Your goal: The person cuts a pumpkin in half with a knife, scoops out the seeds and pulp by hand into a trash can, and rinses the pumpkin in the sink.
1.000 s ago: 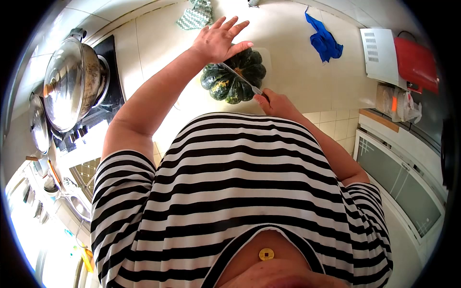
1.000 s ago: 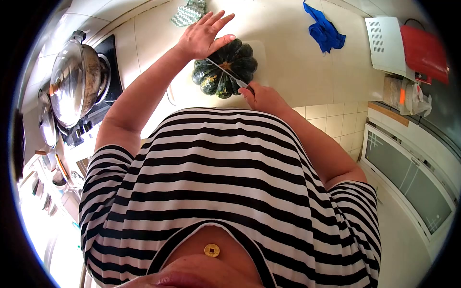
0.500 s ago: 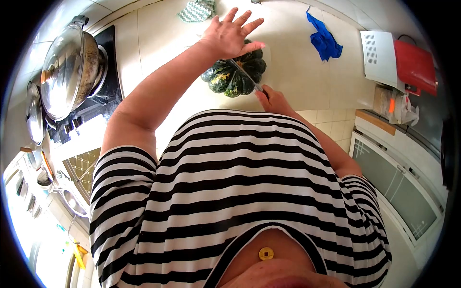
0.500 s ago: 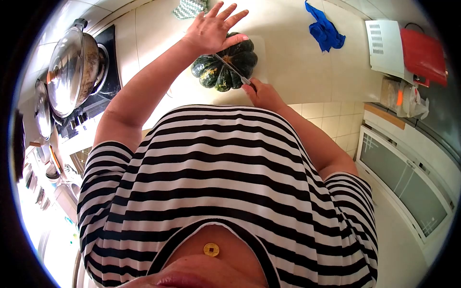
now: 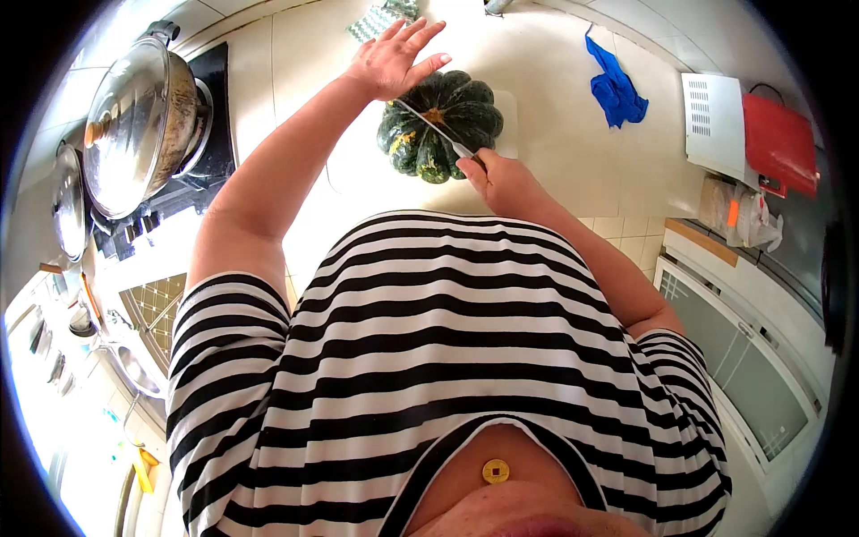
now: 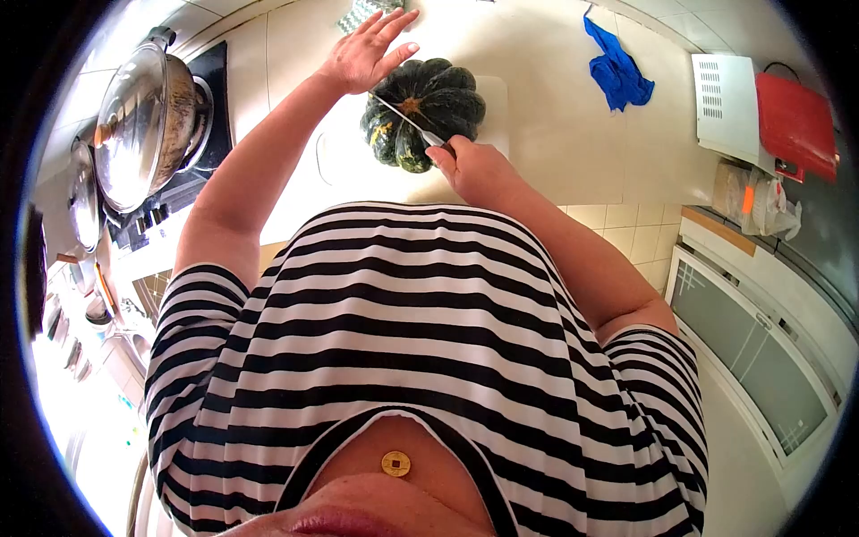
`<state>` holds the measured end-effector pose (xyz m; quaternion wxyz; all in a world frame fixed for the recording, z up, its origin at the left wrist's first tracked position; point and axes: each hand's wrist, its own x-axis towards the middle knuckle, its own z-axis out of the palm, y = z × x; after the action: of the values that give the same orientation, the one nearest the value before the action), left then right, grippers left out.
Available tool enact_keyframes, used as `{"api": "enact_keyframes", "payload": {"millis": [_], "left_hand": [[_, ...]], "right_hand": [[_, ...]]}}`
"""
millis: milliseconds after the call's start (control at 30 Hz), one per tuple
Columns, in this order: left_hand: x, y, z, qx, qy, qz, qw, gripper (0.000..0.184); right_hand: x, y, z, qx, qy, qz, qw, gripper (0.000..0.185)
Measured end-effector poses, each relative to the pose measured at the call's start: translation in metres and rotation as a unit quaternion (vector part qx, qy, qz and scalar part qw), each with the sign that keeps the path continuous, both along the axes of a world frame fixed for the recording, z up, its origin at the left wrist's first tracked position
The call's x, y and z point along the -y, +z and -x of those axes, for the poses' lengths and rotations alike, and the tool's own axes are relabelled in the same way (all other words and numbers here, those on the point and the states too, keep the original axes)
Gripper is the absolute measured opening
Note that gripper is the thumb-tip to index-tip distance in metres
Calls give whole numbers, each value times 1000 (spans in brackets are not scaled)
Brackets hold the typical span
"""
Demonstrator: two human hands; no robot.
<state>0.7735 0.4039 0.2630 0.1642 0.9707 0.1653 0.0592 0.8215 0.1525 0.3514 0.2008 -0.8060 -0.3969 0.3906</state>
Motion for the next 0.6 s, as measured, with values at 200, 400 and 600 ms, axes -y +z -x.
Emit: {"api": "enact_keyframes", "payload": {"millis": [200, 400, 600], "left_hand": [[11, 19, -6, 1, 0, -42, 999, 69], [47, 37, -26, -19, -35, -86, 995, 72], [59, 54, -20, 22, -61, -159, 985, 78]], "right_hand": [[4, -4, -5, 21, 9, 41, 999, 41], [42, -42, -3, -1, -50, 11, 999, 38], [53, -47, -1, -6, -44, -21, 999, 38]]}}
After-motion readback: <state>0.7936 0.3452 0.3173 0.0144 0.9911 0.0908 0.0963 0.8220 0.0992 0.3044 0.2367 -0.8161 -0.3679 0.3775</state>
